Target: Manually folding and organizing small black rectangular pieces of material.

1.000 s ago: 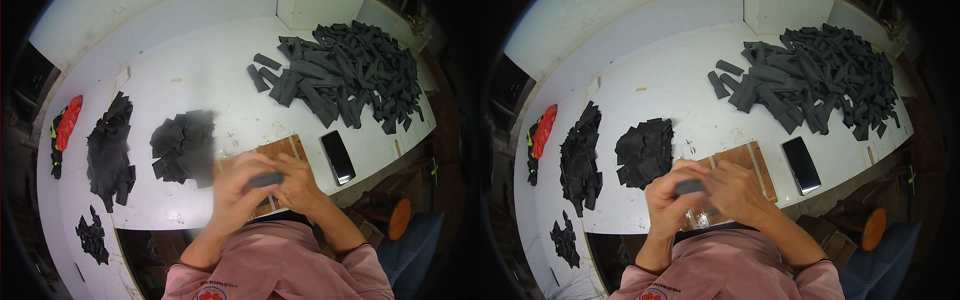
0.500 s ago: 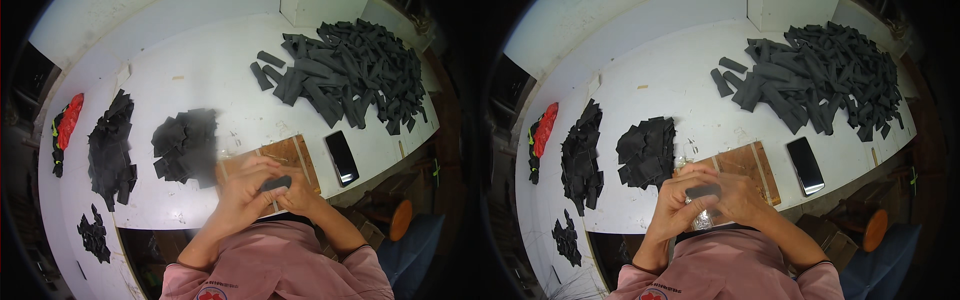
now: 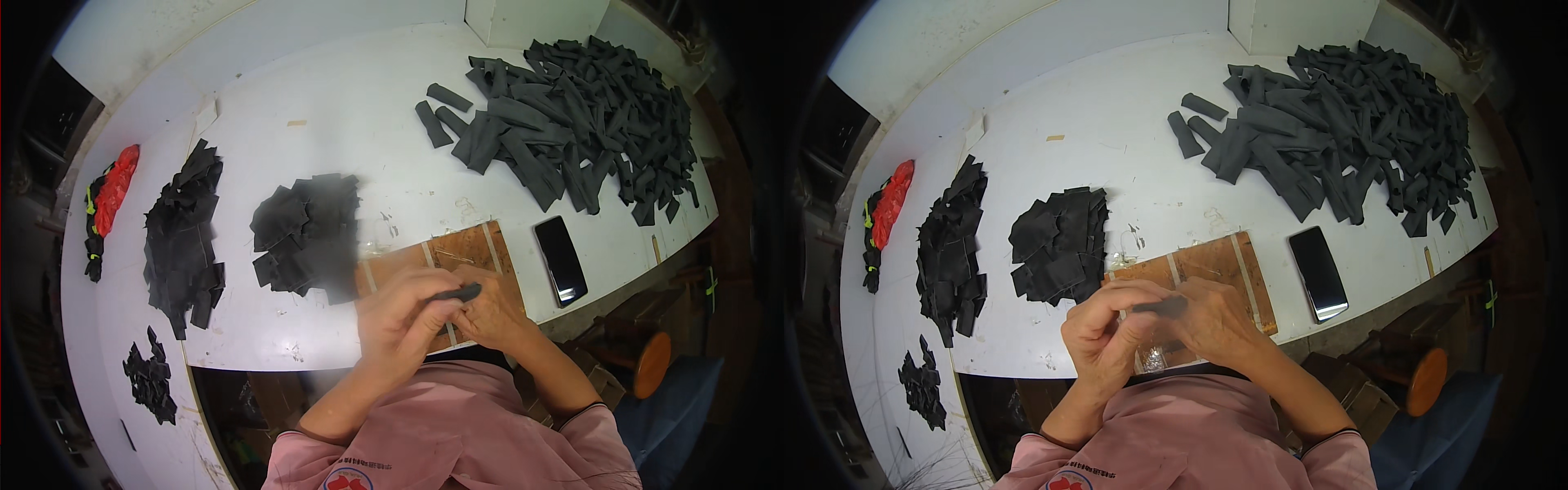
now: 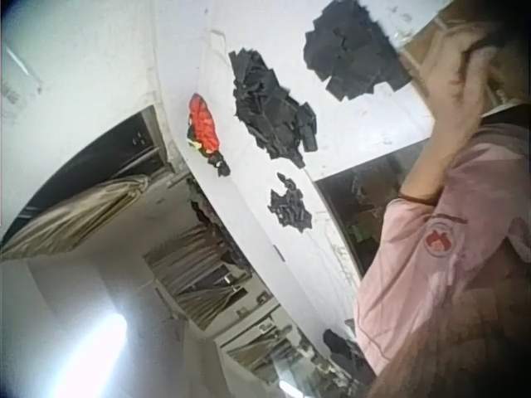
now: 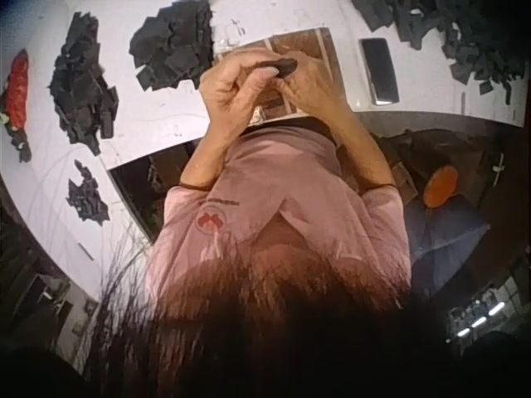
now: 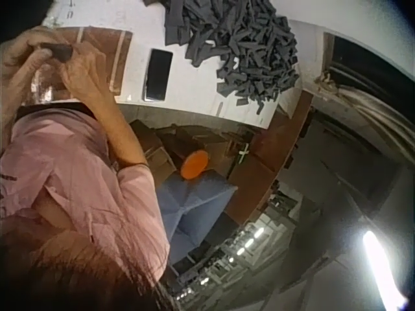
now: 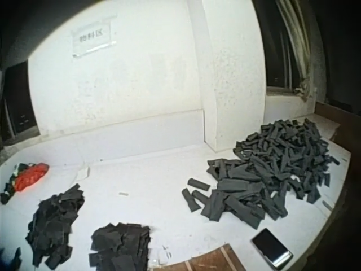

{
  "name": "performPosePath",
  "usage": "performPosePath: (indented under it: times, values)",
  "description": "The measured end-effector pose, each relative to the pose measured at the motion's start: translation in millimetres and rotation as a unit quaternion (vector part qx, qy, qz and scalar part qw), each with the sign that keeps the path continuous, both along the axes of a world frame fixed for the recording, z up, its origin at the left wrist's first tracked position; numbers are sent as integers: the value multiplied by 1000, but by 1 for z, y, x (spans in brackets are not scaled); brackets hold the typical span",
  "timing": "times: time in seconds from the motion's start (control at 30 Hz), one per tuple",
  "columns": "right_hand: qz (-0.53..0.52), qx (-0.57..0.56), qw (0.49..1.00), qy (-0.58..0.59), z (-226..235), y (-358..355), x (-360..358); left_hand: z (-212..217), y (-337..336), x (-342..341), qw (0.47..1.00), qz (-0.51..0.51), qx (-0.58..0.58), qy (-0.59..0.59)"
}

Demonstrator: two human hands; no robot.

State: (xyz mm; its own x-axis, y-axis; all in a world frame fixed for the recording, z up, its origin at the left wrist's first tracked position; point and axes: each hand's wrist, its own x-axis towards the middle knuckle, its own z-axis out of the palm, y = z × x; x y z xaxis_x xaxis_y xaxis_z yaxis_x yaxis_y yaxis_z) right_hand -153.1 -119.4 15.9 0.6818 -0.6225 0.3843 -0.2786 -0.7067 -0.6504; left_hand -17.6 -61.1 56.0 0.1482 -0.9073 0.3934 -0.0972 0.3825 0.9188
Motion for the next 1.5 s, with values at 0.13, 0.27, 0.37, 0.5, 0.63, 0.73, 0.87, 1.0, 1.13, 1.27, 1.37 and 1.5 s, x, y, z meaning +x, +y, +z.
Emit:
performPosePath:
  times: [0.13, 0.27, 0.37, 0.5, 0.63, 0.73, 0.87, 1.0, 1.13, 1.27, 1.37, 1.5]
  values:
    - [2, -8, 1000, -1, -7, 1, 0, 5, -7, 10, 994, -45, 5, -100]
    - [8, -8, 999, -37, -16, -1, 4, 1, 1, 1, 998, 14, 29, -50]
    - [-8, -11, 1000, 15, 9, 1, 3, -7, 10, 0, 962, -7, 32, 272]
    - [6, -25, 999, 26, 0, -1, 4, -26, 10, 11, 861, -86, 15, 501]
    - [-3, -25, 999, 44, -7, -1, 7, -17, 6, 9, 904, -56, 61, 419]
    - [11, -50, 999, 5, 8, 1, 4, -18, 10, 13, 925, -36, 34, 377]
    - [-1, 25, 1000, 5, -11, 6, 6, -21, 8, 16, 962, -10, 23, 271]
    - [68, 153, 986, -27, 22, -19, -8, -41, -24, 58, 966, 239, 99, 29]
    - [-52, 444, 831, -331, 42, -70, 10, -109, -79, 130, 809, 441, 160, -354]
    - [-168, 443, 857, -202, 6, -39, -7, -127, -104, 148, 781, 385, 271, -410]
    - [-82, 496, 855, -126, -13, 3, -14, -122, -94, 154, 824, 370, 224, -366]
    - [1, 440, 898, -13, -14, 43, 6, -75, -58, 136, 921, 367, 129, 12]
